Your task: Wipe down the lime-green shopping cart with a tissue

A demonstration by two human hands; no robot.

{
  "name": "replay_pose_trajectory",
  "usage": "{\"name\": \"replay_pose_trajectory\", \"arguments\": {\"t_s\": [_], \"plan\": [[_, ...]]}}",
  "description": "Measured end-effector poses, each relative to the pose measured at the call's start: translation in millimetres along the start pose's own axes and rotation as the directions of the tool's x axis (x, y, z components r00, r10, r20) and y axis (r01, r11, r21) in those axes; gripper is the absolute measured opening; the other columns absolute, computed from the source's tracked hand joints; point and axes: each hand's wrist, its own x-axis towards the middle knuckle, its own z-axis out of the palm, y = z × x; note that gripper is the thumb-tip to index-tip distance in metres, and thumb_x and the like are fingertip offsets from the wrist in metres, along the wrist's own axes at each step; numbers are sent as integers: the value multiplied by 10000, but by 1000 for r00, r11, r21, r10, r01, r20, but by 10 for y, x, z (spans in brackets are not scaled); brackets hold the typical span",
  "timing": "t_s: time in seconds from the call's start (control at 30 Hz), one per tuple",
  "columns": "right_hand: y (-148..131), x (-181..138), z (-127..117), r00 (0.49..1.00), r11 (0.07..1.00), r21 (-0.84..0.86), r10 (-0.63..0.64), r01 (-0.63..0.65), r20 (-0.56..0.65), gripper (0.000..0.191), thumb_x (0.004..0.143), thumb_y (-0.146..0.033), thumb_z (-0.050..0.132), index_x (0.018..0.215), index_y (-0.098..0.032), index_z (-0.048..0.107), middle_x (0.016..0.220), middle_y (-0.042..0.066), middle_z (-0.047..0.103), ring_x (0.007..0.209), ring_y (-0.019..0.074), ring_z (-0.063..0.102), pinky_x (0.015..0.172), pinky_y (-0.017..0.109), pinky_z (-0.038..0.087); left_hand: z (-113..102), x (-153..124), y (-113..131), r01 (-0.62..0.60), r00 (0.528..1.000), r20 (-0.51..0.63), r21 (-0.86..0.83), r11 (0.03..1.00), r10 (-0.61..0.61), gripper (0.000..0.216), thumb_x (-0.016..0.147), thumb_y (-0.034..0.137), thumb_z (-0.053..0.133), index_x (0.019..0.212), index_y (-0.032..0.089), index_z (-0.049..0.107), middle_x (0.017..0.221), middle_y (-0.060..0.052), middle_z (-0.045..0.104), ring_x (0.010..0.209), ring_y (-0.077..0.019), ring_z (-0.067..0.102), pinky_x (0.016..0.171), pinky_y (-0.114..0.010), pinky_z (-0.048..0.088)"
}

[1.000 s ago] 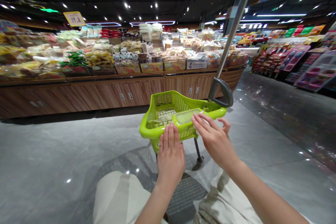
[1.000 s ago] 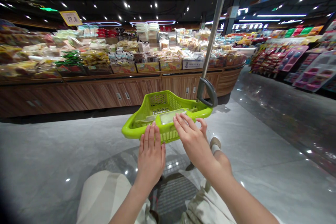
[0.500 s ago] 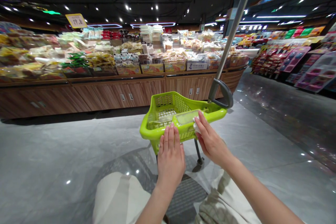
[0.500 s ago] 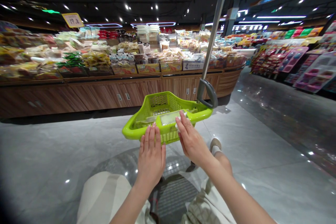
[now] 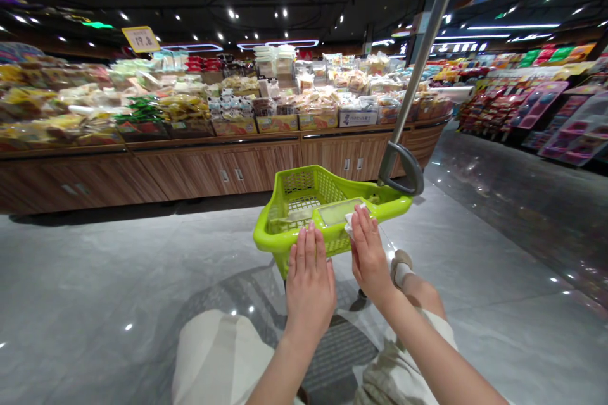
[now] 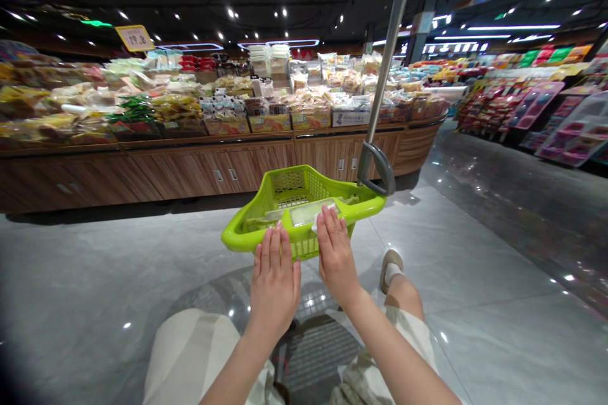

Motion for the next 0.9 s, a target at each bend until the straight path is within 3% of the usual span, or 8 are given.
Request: {"name": "replay_pose_trajectory", "arguments": {"t_s": [0.13, 0.27, 0.33, 0.43, 0.53, 0.73, 0.8, 0.9], "plan": [[-94, 19, 46, 992, 992, 4, -123, 123, 29, 738, 897, 14, 315, 1555, -243, 101, 1591, 96, 251, 1477, 245, 193, 1160, 521, 322, -34, -3, -19, -8, 1000, 16, 16, 1000, 8, 720, 949, 227, 411, 1542, 96, 25, 1581, -156, 281, 1486, -255, 184, 1202, -463, 222], [66, 40, -52, 973, 974, -7, -226, 226, 42, 707, 895, 32, 312, 1542, -230, 197, 1553, 87, 345, 1462, 221, 249, 1173, 450, 323, -68, -3, -58, -24, 999, 38, 27, 999, 23, 706, 956, 222, 402, 1542, 104, 27, 1583, -142, 282, 1483, -245, 196, 1196, -450, 241], [229, 37, -121, 984, 984, -11, -176, 176, -4, 712, 889, 37, 298, 1537, -248, 219, 1558, 70, 340, 1457, 220, 268, 1183, 466, 304, -70, -2, -63, -39, 998, 43, 23, 999, 38, 698, 960, 230, 400, 1543, 110, 36, 1584, -133, 282, 1482, -238, 203, 1196, -438, 247], [376, 35, -167, 992, 999, 24, 27, -24, -123, 703, 890, 11, 296, 1526, -284, 251, 1578, 45, 305, 1461, 241, 260, 1184, 531, 280, -59, 6, -29, -44, 998, 48, 15, 999, 43, 694, 960, 244, 408, 1542, 100, 58, 1587, -127, 276, 1483, -240, 197, 1198, -429, 245], [247, 44, -93, 969, 988, 70, 151, -139, -196, 694, 890, -3, 274, 1525, -283, 254, 1577, 42, 307, 1466, 246, 246, 1185, 557, 265, -42, 21, 25, -37, 998, 44, 14, 999, 37, 684, 958, 228, 397, 1540, 91, 64, 1593, -116, 260, 1487, -240, 179, 1202, -426, 236], [-88, 60, 63, 986, 985, 58, -160, 162, -49, 666, 921, -29, 355, 1535, -254, 227, 1506, 82, 432, 1432, 229, 327, 1166, 474, 340, -8, 29, 41, -54, 998, 27, 14, 998, 53, 687, 946, 221, 404, 1538, 82, 84, 1588, -122, 274, 1486, -241, 185, 1203, -428, 235], [32, 55, 9, 984, 984, 40, -174, 175, -37, 656, 923, -18, 332, 1531, -249, 243, 1498, 85, 443, 1426, 220, 340, 1164, 461, 342, -8, 29, 27, -59, 998, 30, 13, 998, 59, 672, 950, 210, 393, 1539, 89, 92, 1590, -109, 272, 1487, -235, 183, 1204, -422, 234], [303, 40, -115, 994, 997, 16, -80, 81, -78, 661, 913, -9, 294, 1525, -256, 263, 1534, 78, 389, 1436, 226, 323, 1177, 496, 301, -17, 32, 20, -72, 997, 34, 6, 997, 72, 660, 956, 209, 383, 1539, 91, 95, 1593, -92, 268, 1488, -229, 178, 1201, -412, 243]]}}
